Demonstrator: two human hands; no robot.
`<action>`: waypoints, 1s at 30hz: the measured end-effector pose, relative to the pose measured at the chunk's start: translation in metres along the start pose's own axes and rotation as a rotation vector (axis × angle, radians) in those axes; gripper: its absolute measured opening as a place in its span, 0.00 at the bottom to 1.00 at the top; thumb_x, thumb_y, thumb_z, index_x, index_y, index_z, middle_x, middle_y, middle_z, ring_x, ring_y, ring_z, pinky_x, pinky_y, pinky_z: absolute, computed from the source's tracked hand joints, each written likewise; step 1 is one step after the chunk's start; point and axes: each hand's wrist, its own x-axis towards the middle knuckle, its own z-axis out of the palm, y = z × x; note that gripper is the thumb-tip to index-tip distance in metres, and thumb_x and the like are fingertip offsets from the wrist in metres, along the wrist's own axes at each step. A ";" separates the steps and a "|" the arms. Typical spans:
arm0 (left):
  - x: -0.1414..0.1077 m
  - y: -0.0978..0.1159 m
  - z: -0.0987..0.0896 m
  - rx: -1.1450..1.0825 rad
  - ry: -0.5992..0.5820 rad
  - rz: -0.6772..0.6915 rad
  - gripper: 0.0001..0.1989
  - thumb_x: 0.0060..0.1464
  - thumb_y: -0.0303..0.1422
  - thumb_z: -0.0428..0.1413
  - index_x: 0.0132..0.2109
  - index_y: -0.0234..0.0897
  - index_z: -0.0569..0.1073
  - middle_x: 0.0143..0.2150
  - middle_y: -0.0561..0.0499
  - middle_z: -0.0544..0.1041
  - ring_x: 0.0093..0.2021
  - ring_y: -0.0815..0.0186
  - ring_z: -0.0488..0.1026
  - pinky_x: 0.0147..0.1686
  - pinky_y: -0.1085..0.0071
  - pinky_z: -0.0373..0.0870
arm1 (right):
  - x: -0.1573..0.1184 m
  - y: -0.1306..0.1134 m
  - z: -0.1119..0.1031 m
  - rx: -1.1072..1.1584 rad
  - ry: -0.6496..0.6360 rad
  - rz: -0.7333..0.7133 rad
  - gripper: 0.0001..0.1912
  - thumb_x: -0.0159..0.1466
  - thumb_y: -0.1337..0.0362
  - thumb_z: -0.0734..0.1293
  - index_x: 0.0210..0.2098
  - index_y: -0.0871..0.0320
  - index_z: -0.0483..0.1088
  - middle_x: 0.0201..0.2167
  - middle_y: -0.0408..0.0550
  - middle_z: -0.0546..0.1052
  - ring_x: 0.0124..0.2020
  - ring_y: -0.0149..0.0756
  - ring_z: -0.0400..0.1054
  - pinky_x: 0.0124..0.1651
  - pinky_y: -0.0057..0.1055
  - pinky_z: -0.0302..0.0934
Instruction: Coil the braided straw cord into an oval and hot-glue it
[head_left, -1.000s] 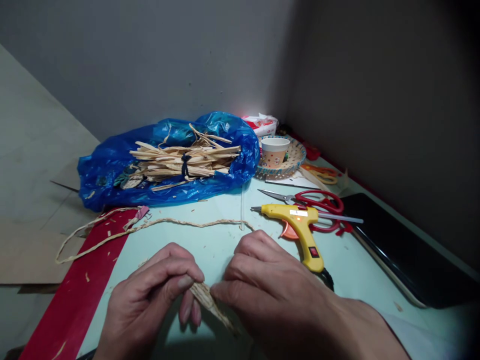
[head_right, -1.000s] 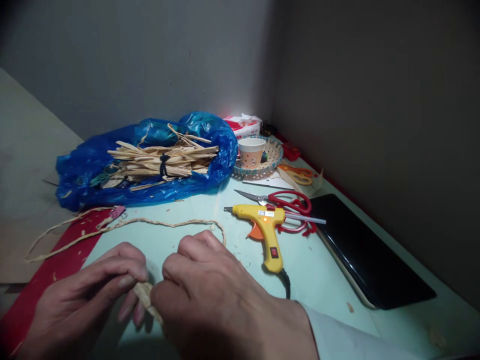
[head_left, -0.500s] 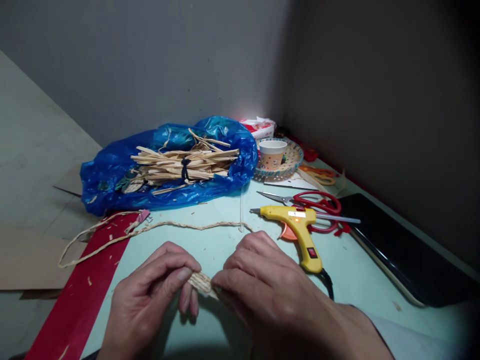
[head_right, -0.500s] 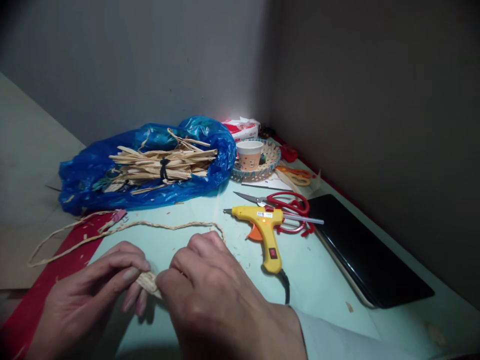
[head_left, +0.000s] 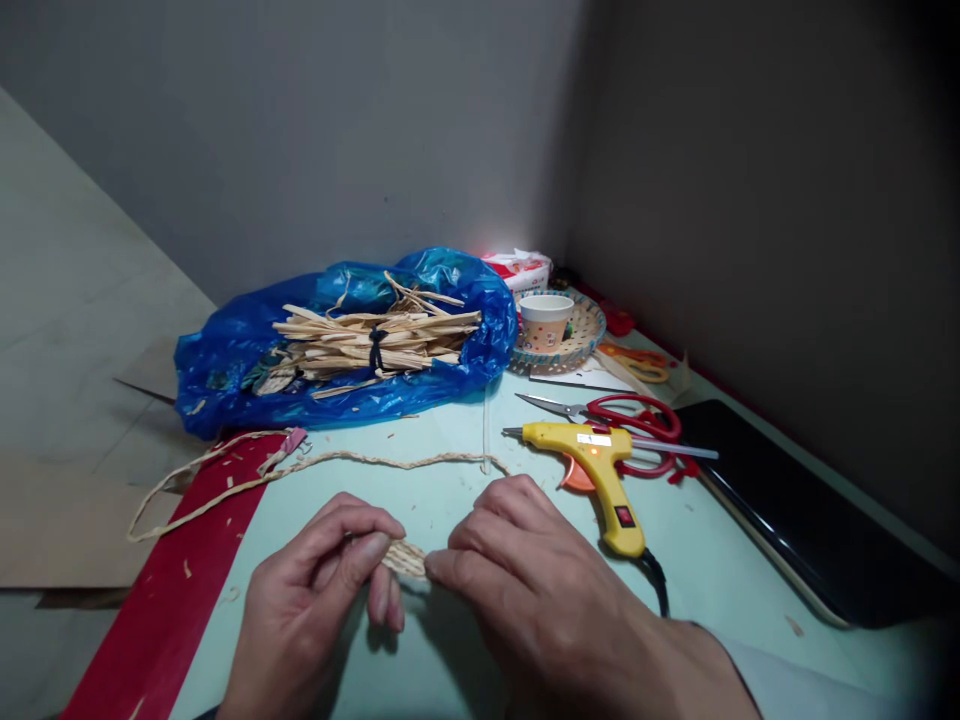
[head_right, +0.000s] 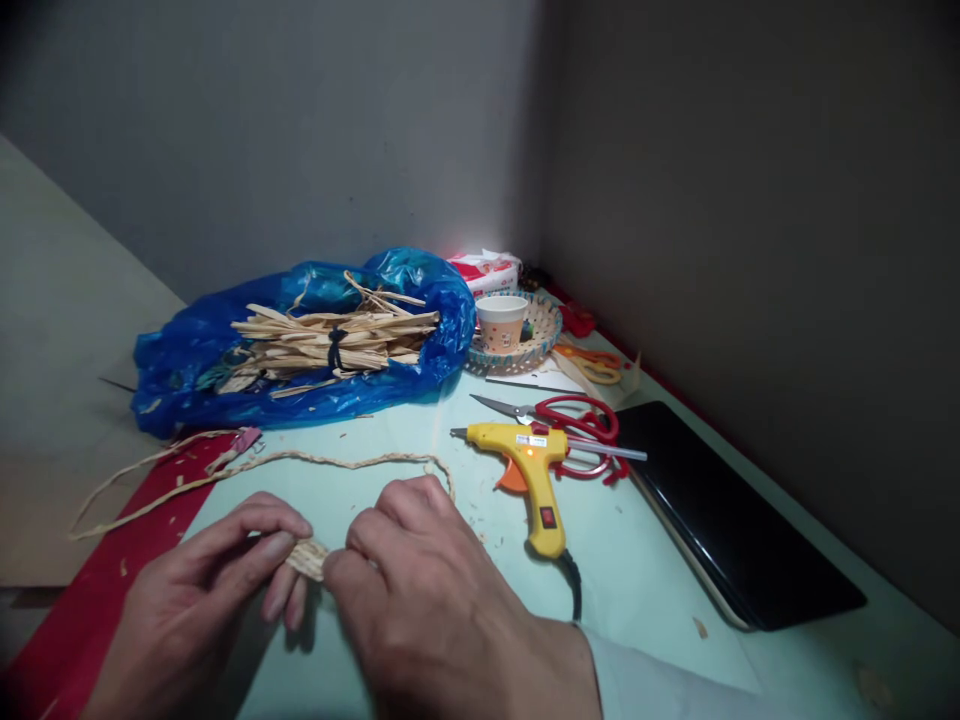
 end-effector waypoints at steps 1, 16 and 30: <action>0.000 0.000 0.001 -0.015 0.000 -0.008 0.06 0.62 0.35 0.57 0.38 0.43 0.78 0.24 0.59 0.71 0.21 0.70 0.75 0.24 0.75 0.72 | 0.000 -0.001 -0.003 0.021 -0.038 0.020 0.10 0.66 0.74 0.61 0.40 0.65 0.75 0.33 0.51 0.76 0.35 0.41 0.61 0.41 0.38 0.55; -0.007 -0.003 0.007 -0.088 0.107 -0.014 0.06 0.59 0.37 0.59 0.36 0.42 0.78 0.20 0.58 0.72 0.21 0.66 0.76 0.26 0.73 0.74 | 0.009 -0.003 -0.023 0.217 -0.180 0.141 0.11 0.69 0.76 0.62 0.43 0.65 0.77 0.35 0.50 0.74 0.40 0.37 0.63 0.45 0.32 0.58; -0.007 -0.003 0.008 -0.170 0.068 -0.155 0.10 0.57 0.43 0.60 0.39 0.42 0.75 0.17 0.58 0.72 0.22 0.64 0.75 0.27 0.72 0.72 | 0.008 -0.001 -0.025 0.128 -0.196 0.041 0.07 0.70 0.71 0.63 0.43 0.65 0.74 0.36 0.50 0.75 0.40 0.36 0.64 0.50 0.34 0.57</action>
